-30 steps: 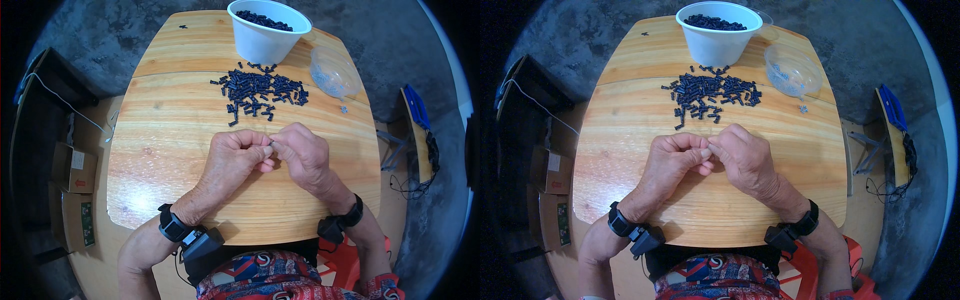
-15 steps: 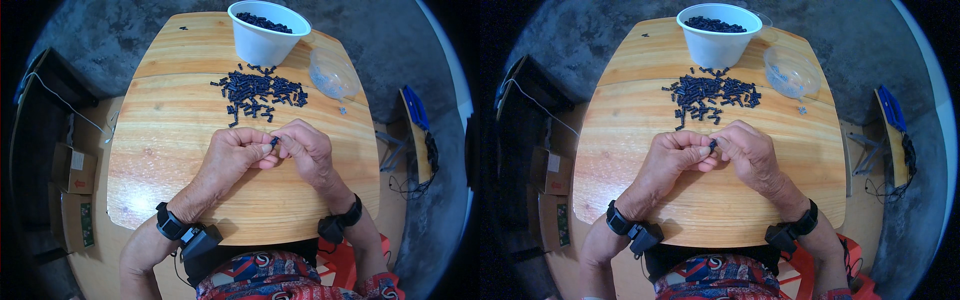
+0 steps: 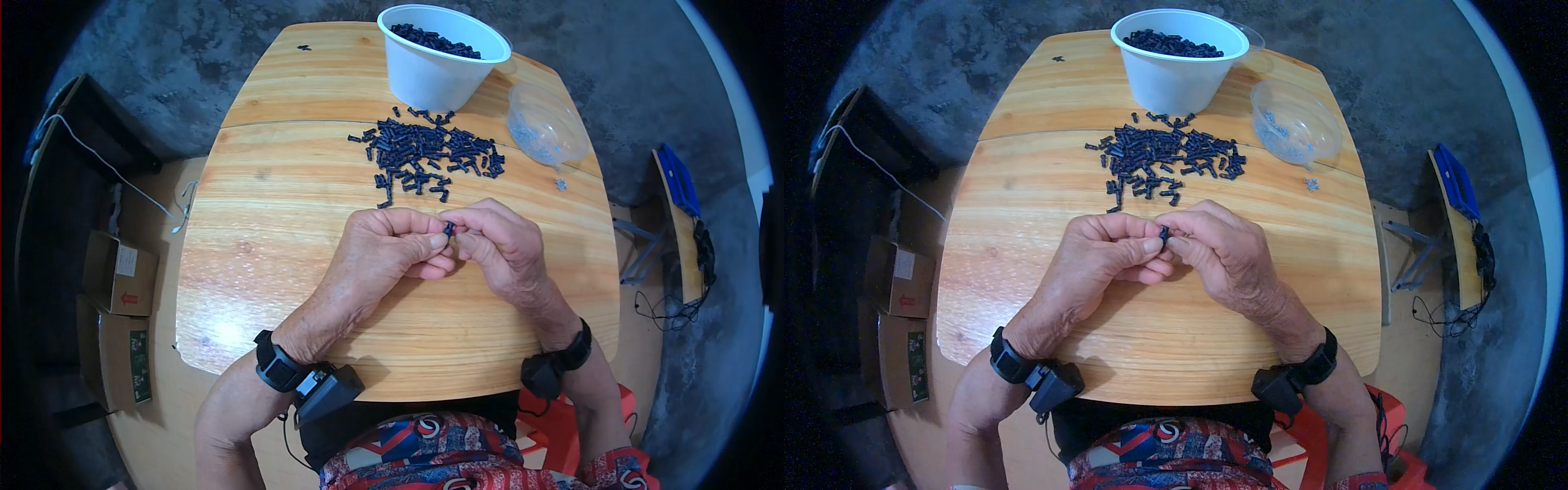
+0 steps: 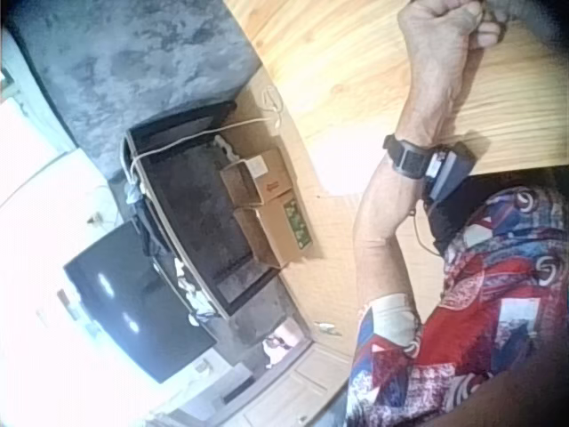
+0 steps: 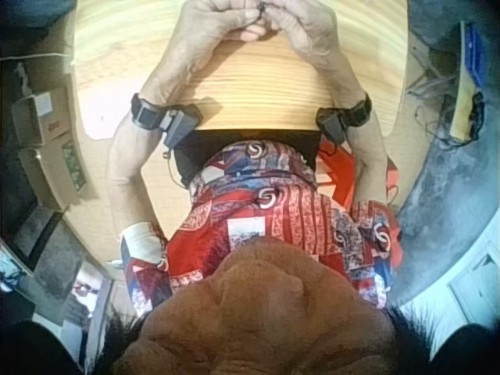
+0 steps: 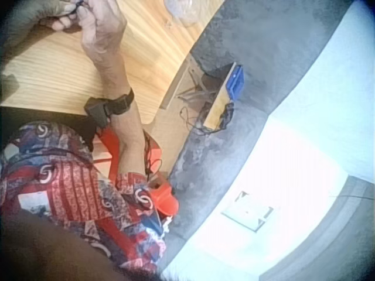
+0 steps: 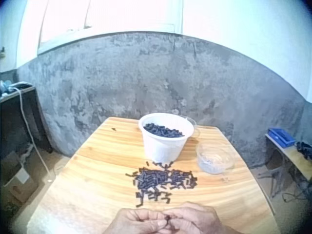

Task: Manually inserting metal pins into L-shaped plastic connectors for assembly.

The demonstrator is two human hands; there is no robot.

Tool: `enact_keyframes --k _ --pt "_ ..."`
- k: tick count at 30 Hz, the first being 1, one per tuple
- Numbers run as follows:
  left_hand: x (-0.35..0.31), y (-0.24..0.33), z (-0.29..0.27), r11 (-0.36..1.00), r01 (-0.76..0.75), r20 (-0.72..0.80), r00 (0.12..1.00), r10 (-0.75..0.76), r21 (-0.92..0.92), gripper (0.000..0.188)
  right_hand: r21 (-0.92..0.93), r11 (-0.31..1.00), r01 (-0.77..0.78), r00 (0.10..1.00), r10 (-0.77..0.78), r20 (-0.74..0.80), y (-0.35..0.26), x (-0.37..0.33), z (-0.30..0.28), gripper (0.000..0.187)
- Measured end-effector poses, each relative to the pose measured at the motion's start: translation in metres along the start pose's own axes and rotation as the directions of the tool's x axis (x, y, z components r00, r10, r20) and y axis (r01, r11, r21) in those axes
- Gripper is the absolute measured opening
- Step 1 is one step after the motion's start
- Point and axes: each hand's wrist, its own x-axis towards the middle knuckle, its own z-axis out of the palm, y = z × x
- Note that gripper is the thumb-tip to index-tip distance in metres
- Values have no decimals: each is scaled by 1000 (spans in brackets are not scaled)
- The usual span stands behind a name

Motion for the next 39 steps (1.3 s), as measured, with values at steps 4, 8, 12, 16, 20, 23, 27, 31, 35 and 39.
enact_keyframes --k 4,8,12,16,20,23,27,31,35,39 --pt "0 1 0 1000 12 -6 1000 -12 -5 15 -52 999 3 1000 -2 11 -5 2 -1 22" --pt "0 -3 0 1000 -9 0 1000 9 18 15 59 994 -89 994 92 -62 -7 0 1 18" --pt "0 -4 2 999 -21 7 1000 21 44 14 220 957 -188 970 216 -109 -2 -1 4 8" --pt "-3 -2 1 997 -25 -6 1000 26 77 13 198 965 -170 981 185 -62 -3 1 3 5" --pt "-1 -3 0 999 1 34 999 -2 37 14 185 975 -119 991 127 -32 -1 2 1 6" --pt "0 -4 -3 1000 24 60 998 -24 -3 15 206 971 -119 992 123 -6 -1 3 0 6" --pt "0 -2 -2 999 39 60 997 -39 5 15 214 968 -129 991 130 7 -1 2 0 6" --pt "-1 -2 0 998 46 72 996 -43 -46 16 223 966 -132 991 136 -4 1 1 0 6" --pt "1 -4 -2 997 34 93 995 -27 -68 17 198 972 -130 991 135 -12 0 2 0 5" --pt "0 -4 -2 999 34 77 997 -32 -19 17 139 986 -88 996 91 -18 -2 3 0 4"
